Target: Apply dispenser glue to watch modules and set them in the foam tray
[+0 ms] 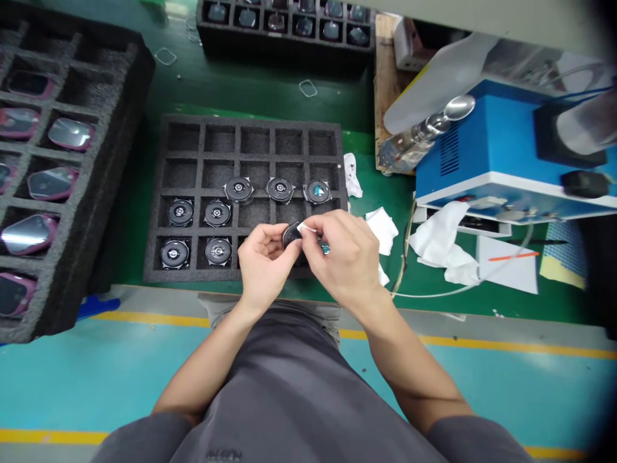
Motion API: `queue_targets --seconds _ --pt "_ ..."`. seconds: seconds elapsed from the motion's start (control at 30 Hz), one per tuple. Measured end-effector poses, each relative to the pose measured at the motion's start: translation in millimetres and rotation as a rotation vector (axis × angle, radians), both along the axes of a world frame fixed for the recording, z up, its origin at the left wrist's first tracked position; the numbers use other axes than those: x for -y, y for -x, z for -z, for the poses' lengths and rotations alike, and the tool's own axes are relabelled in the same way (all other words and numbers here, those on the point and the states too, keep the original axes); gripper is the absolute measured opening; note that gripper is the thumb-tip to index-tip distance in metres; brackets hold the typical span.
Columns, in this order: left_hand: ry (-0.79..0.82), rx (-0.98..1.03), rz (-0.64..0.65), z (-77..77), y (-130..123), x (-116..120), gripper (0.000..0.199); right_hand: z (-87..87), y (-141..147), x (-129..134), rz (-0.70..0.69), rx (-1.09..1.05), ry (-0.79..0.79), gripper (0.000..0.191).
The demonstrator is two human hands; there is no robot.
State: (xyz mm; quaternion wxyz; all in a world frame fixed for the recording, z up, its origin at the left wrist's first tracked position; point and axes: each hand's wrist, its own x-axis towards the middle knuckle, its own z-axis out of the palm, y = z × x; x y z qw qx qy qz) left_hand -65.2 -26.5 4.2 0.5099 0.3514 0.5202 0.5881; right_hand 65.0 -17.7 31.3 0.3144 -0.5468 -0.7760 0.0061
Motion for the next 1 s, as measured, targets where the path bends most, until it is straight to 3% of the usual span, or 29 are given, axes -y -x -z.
queue_targets --seconds 0.5,0.7,1.0 --pt "-0.003 -0.069 0.012 5.9 -1.8 4.6 0.027 -3.3 -10.9 -0.3 -0.028 0.162 0.104 0.011" --pt "0.079 0.028 0.079 -3.1 4.6 -0.2 0.03 -12.6 -23.5 4.1 0.022 -0.013 0.035 0.008" --pt "0.092 0.057 0.102 -4.0 7.8 0.2 0.031 -3.7 -17.2 2.2 -0.099 -0.007 0.035 0.008"
